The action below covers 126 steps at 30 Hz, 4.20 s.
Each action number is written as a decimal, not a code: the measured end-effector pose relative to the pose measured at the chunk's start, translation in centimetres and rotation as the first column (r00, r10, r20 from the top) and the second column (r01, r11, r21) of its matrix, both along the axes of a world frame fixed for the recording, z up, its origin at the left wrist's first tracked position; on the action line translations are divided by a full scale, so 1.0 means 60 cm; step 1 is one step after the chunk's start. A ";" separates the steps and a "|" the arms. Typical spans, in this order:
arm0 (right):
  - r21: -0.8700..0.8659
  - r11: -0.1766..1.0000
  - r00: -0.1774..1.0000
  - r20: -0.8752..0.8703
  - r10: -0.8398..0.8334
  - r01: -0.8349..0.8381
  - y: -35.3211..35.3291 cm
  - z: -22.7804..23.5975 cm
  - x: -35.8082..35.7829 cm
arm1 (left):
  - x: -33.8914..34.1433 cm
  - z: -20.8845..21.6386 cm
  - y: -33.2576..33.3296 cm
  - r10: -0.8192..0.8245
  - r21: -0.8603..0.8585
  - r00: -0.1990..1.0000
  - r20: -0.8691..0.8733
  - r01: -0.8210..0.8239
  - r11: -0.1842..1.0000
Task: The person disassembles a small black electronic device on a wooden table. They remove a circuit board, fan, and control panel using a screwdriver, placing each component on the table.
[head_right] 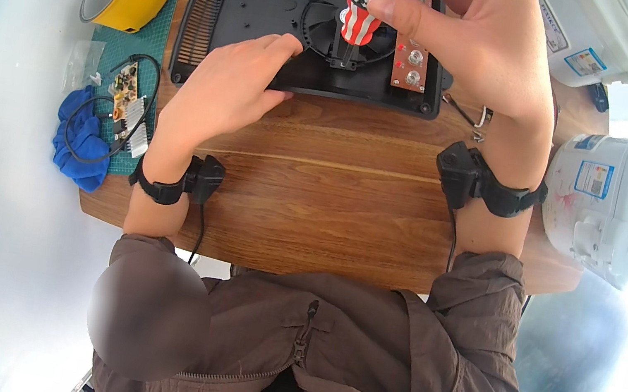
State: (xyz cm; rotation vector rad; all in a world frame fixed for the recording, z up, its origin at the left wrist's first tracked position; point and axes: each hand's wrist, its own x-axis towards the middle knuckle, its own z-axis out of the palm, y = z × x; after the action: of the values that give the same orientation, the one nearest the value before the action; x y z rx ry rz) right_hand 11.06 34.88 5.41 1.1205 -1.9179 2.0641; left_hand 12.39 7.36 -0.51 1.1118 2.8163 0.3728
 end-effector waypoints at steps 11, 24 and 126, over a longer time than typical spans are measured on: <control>0.004 0.998 0.998 -0.028 -0.061 0.061 -0.001 -0.004 -0.004 | -0.021 -0.032 0.002 0.043 0.114 0.998 -0.053 -0.037 0.993; -0.053 0.997 0.993 -0.106 -0.054 0.049 -0.027 -0.023 -0.020 | -0.025 -0.060 0.029 0.082 0.094 0.975 -0.208 -0.064 0.993; -0.100 0.929 0.888 -0.274 -0.369 0.355 -0.062 -0.033 -0.037 | -0.026 -0.064 0.029 0.104 0.022 0.978 -0.178 -0.102 0.995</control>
State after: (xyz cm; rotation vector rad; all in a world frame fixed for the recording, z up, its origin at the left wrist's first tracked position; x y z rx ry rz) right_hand 8.83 31.14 3.42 0.9071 -1.7645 1.6381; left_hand 10.83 9.11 -4.35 1.0543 3.0418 0.3137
